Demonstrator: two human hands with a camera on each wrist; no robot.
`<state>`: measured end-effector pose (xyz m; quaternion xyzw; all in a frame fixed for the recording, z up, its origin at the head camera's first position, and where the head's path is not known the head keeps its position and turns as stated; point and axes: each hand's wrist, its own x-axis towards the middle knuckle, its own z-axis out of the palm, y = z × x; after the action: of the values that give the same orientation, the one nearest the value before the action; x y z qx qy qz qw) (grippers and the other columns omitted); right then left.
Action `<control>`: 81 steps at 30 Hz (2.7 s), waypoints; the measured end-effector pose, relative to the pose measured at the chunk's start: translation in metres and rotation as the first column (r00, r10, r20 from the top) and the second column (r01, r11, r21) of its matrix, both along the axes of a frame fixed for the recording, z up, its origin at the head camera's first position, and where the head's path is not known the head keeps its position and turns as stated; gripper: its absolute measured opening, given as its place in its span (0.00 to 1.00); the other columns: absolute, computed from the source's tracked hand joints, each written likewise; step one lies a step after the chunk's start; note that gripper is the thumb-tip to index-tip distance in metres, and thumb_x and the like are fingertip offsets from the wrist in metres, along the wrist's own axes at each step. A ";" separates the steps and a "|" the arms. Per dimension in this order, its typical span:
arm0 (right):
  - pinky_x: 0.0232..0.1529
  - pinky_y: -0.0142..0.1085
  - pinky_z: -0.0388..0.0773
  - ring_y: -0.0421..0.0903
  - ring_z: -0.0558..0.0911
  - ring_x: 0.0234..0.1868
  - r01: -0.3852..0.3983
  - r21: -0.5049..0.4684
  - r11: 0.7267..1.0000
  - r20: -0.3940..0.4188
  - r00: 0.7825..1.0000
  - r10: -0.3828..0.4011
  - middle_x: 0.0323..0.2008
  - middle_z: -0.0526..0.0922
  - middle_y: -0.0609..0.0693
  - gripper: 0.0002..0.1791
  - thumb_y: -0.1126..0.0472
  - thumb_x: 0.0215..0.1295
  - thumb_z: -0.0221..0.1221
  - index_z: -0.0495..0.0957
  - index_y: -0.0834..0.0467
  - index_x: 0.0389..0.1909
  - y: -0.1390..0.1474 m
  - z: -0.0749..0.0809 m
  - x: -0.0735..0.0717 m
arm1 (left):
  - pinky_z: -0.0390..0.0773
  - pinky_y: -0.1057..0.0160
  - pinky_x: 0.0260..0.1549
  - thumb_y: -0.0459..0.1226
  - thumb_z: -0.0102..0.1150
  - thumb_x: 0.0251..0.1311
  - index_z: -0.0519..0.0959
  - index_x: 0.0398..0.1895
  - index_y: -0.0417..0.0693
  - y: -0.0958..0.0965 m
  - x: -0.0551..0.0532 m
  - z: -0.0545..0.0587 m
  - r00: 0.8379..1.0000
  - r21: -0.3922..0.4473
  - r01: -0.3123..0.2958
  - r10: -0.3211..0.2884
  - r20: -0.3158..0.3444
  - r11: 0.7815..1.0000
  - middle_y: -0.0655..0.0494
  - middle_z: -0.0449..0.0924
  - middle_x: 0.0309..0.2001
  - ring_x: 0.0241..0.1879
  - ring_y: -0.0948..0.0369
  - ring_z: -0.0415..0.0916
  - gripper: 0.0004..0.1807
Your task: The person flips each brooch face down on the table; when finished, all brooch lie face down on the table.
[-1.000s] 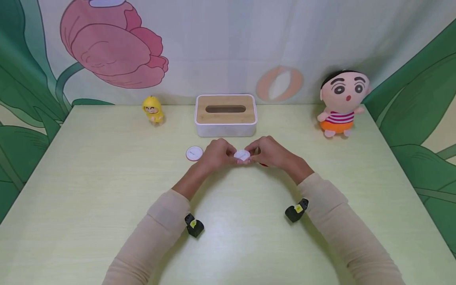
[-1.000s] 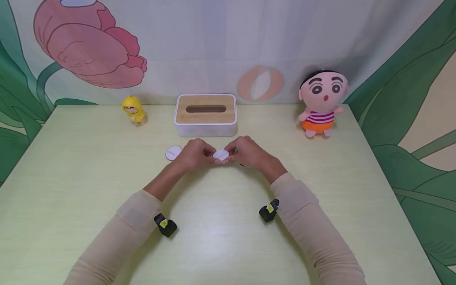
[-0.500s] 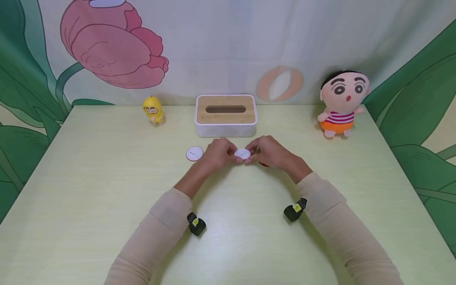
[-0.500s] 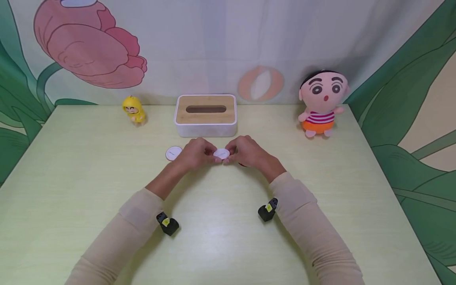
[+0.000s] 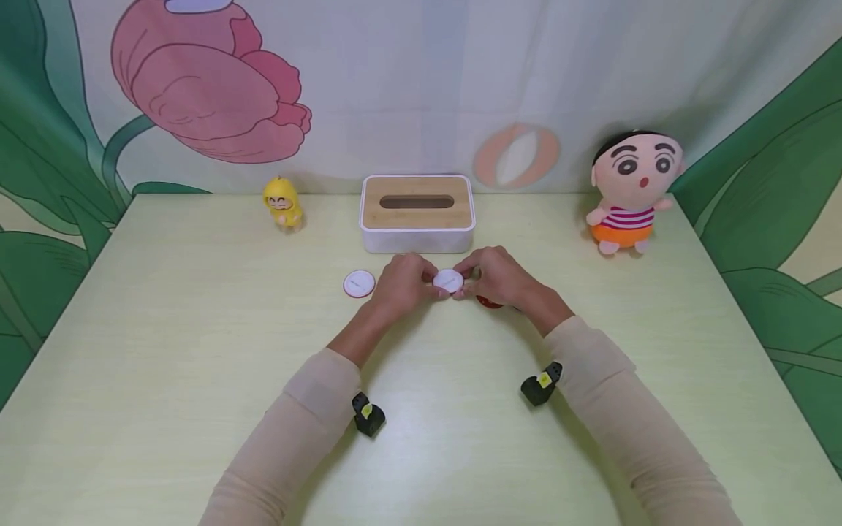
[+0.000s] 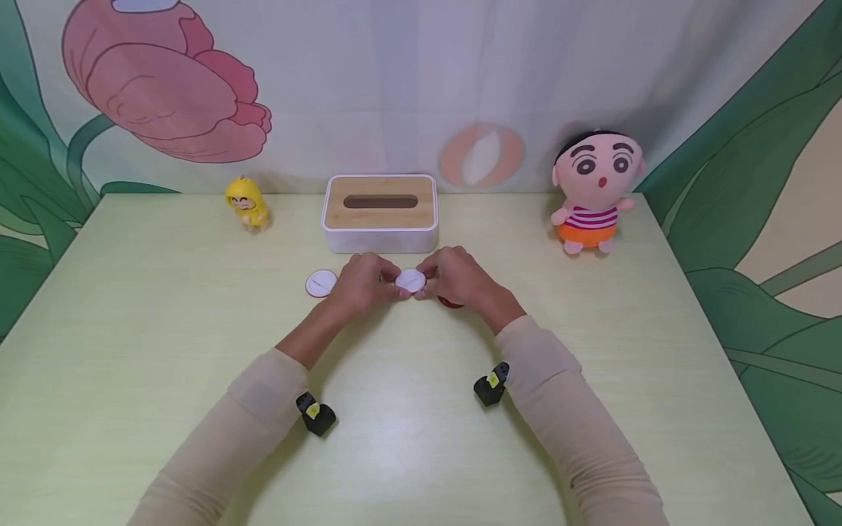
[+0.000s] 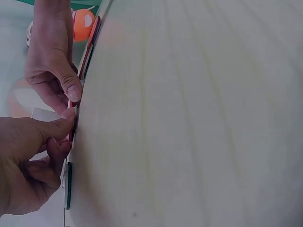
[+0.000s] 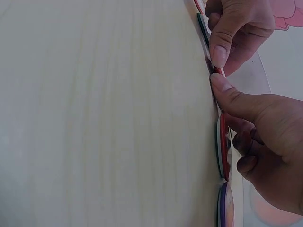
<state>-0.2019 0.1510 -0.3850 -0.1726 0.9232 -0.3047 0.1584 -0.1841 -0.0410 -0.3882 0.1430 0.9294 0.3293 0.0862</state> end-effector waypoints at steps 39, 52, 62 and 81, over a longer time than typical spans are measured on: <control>0.32 0.31 0.74 0.45 0.78 0.33 -0.014 -0.016 1.000 0.009 1.000 0.015 0.44 0.90 0.54 0.19 0.60 0.62 0.70 0.85 0.61 0.53 0.011 0.000 -0.004 | 0.75 0.62 0.37 0.34 0.67 0.59 0.88 0.47 0.44 -0.007 0.001 0.006 0.998 0.018 -0.062 0.062 0.019 0.998 0.50 0.88 0.36 0.38 0.56 0.80 0.12; 0.40 0.33 0.77 0.48 0.80 0.40 0.010 -0.040 0.999 -0.046 0.999 -0.012 0.42 0.90 0.56 0.11 0.61 0.70 0.63 0.87 0.61 0.47 0.043 0.006 0.008 | 0.70 0.68 0.30 0.39 0.64 0.64 0.88 0.45 0.46 0.009 0.012 0.010 1.000 0.189 0.015 -0.020 0.024 0.982 0.52 0.88 0.36 0.34 0.59 0.76 0.10; 0.32 0.29 0.75 0.49 0.77 0.37 0.029 -0.016 0.999 -0.073 0.997 -0.030 0.44 0.89 0.58 0.14 0.61 0.68 0.65 0.86 0.62 0.51 0.065 0.006 0.014 | 0.69 0.69 0.31 0.38 0.67 0.60 0.87 0.48 0.46 0.030 0.012 0.004 0.994 0.133 0.091 -0.097 0.043 0.987 0.52 0.87 0.41 0.31 0.62 0.72 0.13; 0.34 0.31 0.73 0.48 0.75 0.37 0.010 0.038 0.999 0.001 1.000 -0.010 0.48 0.86 0.57 0.29 0.55 0.58 0.74 0.81 0.62 0.59 0.079 -0.001 0.017 | 0.79 0.58 0.53 0.44 0.75 0.55 0.84 0.57 0.47 0.051 0.007 -0.002 0.988 -0.036 0.148 -0.145 0.058 0.988 0.52 0.88 0.51 0.49 0.58 0.81 0.26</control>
<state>-0.1845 0.2302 -0.3861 -0.1646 0.9296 -0.2882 0.1605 -0.1769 0.0102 -0.3899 0.2000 0.9200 0.3073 0.1387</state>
